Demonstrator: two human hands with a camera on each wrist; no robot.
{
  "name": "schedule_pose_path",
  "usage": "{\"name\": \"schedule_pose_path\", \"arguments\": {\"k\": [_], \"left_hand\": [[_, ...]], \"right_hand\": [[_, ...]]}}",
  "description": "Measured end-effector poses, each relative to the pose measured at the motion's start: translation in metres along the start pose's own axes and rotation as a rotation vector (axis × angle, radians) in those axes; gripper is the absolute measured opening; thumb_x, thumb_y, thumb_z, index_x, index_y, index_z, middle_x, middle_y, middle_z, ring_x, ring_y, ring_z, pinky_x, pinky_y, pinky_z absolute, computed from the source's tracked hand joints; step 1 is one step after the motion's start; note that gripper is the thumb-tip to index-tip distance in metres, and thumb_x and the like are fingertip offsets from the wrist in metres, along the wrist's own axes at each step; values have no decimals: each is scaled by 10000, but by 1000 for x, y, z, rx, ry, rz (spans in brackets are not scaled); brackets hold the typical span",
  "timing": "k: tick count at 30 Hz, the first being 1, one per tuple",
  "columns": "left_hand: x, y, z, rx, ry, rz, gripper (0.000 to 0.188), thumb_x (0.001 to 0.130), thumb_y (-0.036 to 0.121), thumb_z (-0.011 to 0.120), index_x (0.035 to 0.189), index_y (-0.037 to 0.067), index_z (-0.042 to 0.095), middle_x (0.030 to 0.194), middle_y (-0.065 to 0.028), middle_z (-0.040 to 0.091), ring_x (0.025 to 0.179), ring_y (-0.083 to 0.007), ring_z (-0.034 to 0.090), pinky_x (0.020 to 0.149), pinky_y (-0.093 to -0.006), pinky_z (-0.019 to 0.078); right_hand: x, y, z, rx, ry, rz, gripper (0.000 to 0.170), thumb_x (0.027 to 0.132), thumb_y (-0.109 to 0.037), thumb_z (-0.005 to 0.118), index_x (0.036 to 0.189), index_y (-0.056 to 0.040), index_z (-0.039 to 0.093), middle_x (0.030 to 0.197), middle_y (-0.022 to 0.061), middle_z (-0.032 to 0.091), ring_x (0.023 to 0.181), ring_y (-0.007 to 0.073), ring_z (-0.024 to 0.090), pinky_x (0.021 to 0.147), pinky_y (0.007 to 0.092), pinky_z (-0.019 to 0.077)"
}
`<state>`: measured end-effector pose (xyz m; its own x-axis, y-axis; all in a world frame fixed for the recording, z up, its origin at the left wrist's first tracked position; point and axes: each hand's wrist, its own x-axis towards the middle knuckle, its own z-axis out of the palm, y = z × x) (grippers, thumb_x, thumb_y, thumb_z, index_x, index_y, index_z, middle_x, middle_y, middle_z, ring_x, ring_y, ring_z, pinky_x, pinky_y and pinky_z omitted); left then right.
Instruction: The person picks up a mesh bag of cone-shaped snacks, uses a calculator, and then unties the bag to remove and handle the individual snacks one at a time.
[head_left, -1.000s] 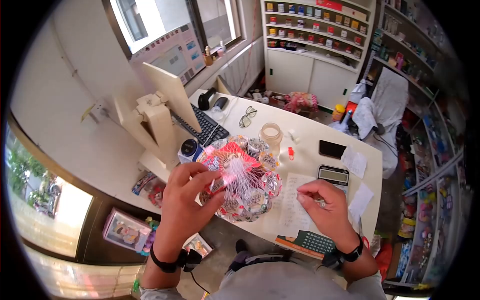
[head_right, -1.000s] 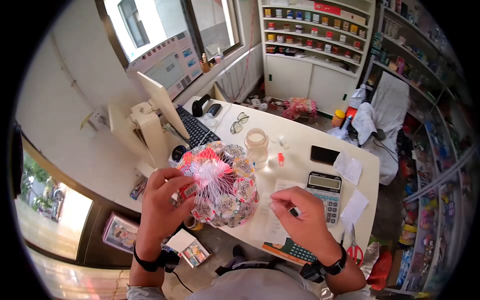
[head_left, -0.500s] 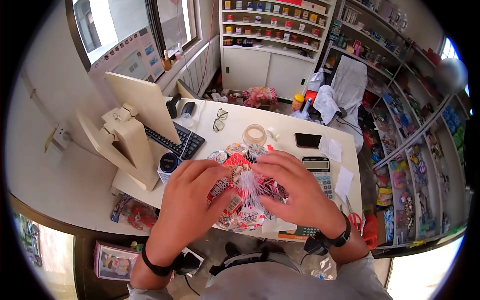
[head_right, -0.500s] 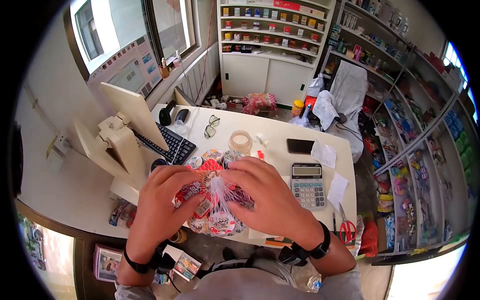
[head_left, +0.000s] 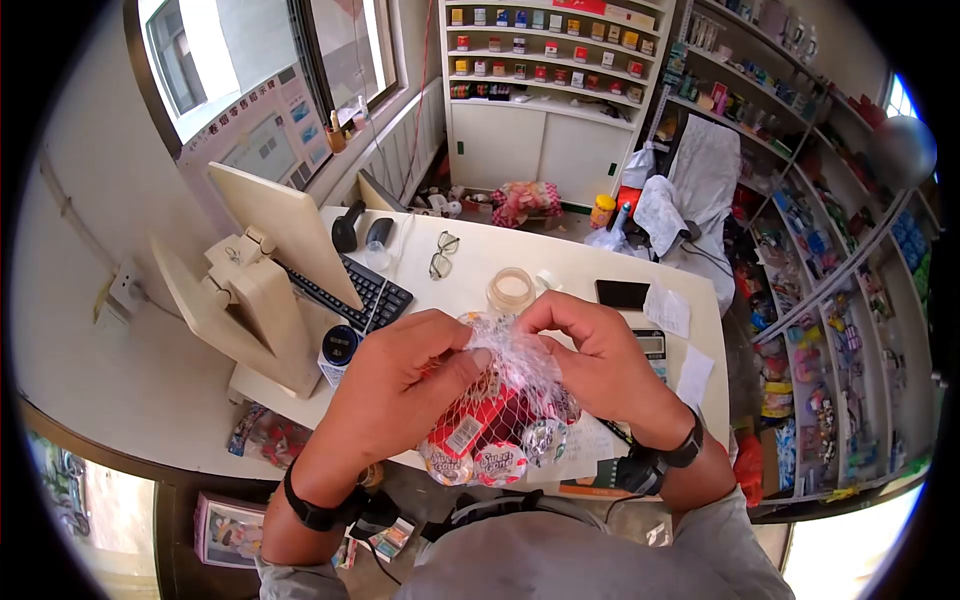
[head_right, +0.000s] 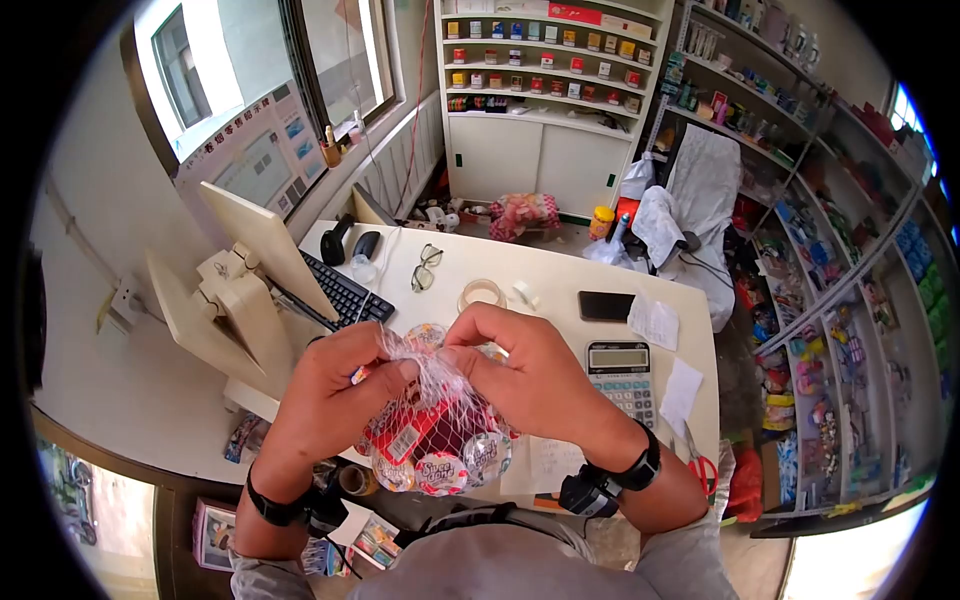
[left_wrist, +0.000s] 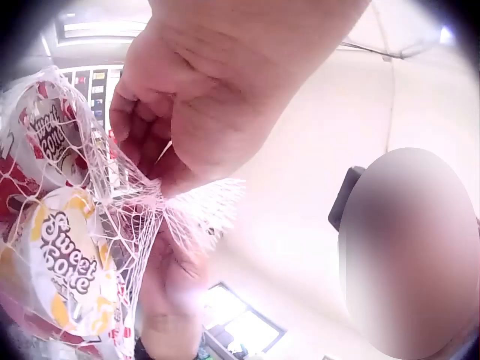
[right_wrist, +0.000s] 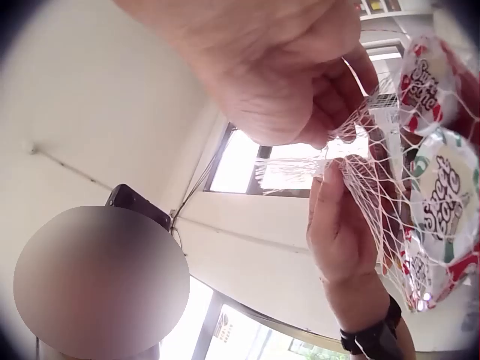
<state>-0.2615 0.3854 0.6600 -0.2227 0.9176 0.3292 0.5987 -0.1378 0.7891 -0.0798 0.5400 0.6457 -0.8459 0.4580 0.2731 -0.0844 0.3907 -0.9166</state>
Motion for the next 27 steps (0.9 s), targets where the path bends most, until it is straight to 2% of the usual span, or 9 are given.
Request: {"name": "schedule_pose_path", "arguments": {"k": [2,6,12,15,16,19,23,25,27], "left_hand": [[1,1,-2,-46,63,-98,166,948,117,741,921,-28,665,802,-91,620,715,-186,571,653,-320,463],[-9,-16,-5,-186,190,-223,185,966,120,733,880,-19,649,774,-46,603,704,-124,531,641,-287,430],[-28,-30,-11,-124,277,-94,158,927,63,767,855,-2,643,760,-11,589,722,-93,522,660,-273,421],[-41,-41,-20,-170,347,-136,159,900,30,785,844,2,639,774,-9,604,732,-92,530,674,-269,428],[-42,-45,-22,-167,349,-89,143,899,4,770,838,12,640,797,-3,625,746,-85,537,685,-259,428],[-44,-41,-26,-177,345,-169,121,903,-19,750,860,12,641,827,2,640,770,-76,556,702,-246,435],[-38,-41,-23,-344,348,-143,85,930,-37,711,954,8,644,926,-20,664,826,-79,590,752,-242,470],[-36,-36,-21,-482,353,-178,97,940,-49,695,999,7,642,977,-36,673,861,-85,612,786,-244,491],[-29,-35,-19,-571,338,-99,112,948,-52,691,1034,5,647,1003,-43,676,882,-90,625,808,-244,500]], "right_hand": [[1,10,-4,51,14,8,134,1034,-145,658,1036,-11,657,900,9,671,860,59,580,784,263,496],[-3,28,-15,236,66,73,105,1037,-116,651,1052,-14,638,979,1,669,884,59,573,819,247,489],[-16,40,-26,302,145,79,86,1034,-105,657,1038,-23,629,1018,2,667,926,57,570,865,245,479],[-22,47,-31,264,179,75,89,1036,-109,656,1035,-24,628,1006,-1,664,917,58,571,868,244,476],[-24,50,-33,258,176,96,92,1037,-111,656,1034,-24,628,1003,-1,664,913,60,572,869,244,475],[-24,53,-31,251,183,112,94,1033,-109,662,1028,-22,627,997,-2,663,902,62,570,862,245,475],[-25,50,-28,215,159,100,75,1010,-74,680,1024,-22,628,1010,15,675,927,74,595,870,261,490],[-23,36,-20,196,206,28,86,982,-51,701,1027,-20,634,1020,36,685,957,88,618,897,274,497],[-21,19,-13,114,267,-121,117,949,-33,723,1033,-16,643,1035,64,696,967,115,649,898,292,515]]}}
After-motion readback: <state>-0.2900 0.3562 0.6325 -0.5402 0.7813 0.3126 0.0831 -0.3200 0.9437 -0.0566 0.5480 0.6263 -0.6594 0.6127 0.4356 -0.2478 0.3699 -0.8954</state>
